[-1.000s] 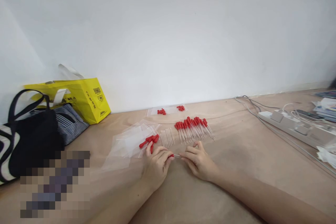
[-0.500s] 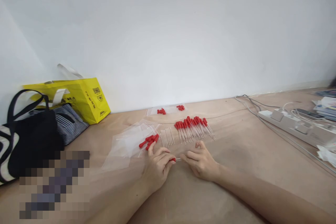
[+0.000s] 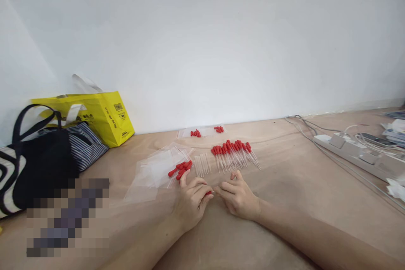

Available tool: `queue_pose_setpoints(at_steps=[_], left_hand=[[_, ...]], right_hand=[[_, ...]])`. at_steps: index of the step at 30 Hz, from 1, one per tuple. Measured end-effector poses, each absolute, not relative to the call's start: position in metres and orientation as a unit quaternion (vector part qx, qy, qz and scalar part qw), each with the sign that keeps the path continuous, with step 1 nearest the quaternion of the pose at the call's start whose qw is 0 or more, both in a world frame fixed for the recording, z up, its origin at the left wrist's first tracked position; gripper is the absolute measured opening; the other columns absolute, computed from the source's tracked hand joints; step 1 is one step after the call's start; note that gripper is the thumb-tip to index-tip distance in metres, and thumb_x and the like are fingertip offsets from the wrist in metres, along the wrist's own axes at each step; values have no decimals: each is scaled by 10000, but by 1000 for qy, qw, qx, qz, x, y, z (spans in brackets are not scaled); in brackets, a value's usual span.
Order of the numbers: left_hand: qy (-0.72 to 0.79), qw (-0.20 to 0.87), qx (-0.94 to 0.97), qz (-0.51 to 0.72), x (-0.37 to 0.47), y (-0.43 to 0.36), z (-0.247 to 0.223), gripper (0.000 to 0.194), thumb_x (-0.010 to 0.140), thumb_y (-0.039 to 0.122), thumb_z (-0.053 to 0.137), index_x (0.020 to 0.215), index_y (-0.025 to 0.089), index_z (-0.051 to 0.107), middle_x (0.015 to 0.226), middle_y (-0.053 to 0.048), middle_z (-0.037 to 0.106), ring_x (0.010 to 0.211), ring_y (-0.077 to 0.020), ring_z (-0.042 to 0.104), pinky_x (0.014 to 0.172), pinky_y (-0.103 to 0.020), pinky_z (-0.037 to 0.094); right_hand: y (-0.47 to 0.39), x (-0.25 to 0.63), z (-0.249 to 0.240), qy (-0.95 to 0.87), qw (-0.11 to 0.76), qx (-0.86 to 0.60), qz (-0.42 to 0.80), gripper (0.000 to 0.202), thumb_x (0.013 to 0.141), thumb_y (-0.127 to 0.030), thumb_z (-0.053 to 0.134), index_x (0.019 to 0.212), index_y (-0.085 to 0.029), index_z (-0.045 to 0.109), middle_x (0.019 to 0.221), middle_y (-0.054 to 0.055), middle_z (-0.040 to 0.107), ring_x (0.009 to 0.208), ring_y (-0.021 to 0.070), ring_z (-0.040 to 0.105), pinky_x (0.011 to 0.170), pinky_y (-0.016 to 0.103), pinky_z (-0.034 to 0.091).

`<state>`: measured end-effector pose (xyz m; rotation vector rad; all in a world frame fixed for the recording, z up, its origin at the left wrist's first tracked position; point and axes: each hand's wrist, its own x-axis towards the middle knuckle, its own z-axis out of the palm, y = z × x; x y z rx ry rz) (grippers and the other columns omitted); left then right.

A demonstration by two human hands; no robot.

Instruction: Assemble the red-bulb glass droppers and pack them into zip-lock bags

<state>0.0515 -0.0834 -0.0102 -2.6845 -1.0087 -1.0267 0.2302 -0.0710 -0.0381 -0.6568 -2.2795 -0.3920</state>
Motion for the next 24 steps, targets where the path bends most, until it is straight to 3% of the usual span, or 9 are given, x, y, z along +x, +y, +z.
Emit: queue_pose_setpoints(at_steps=[8,12,18,24], left_hand=[[-348,72,-874,-332,45,-76,-7,109,814,264,484,823,229,587,741,30,674,817,-184,577,980,-469,95],[-345,87,-872,-336,39,-74,-4,109,806,270,516,751,229,600,729,35,669,795,-183,571,980,-472,86],[-355,90,-863,-348,38,-74,-5,83,786,274,547,826,242,612,753,26,672,804,-189,565,969,-470,129],[-359,93,-861,-347,40,-75,-4,174,820,238,473,705,230,604,671,31,655,785,-179,570,984,-478,93]], right_hand=[[-67,234,-34,-873,371,-288,-129,234,851,-146,362,930,-186,579,650,-9,537,587,93,451,698,300,236],[-67,241,-28,-868,381,-297,-117,173,857,-239,423,912,-195,581,684,-7,584,623,96,478,743,313,236],[-67,249,-28,-864,367,-318,-132,170,832,-191,427,839,-199,597,658,1,576,660,120,462,737,330,231],[-70,243,-32,-866,356,-328,-126,177,818,-191,430,799,-197,607,620,1,544,663,125,431,732,333,227]])
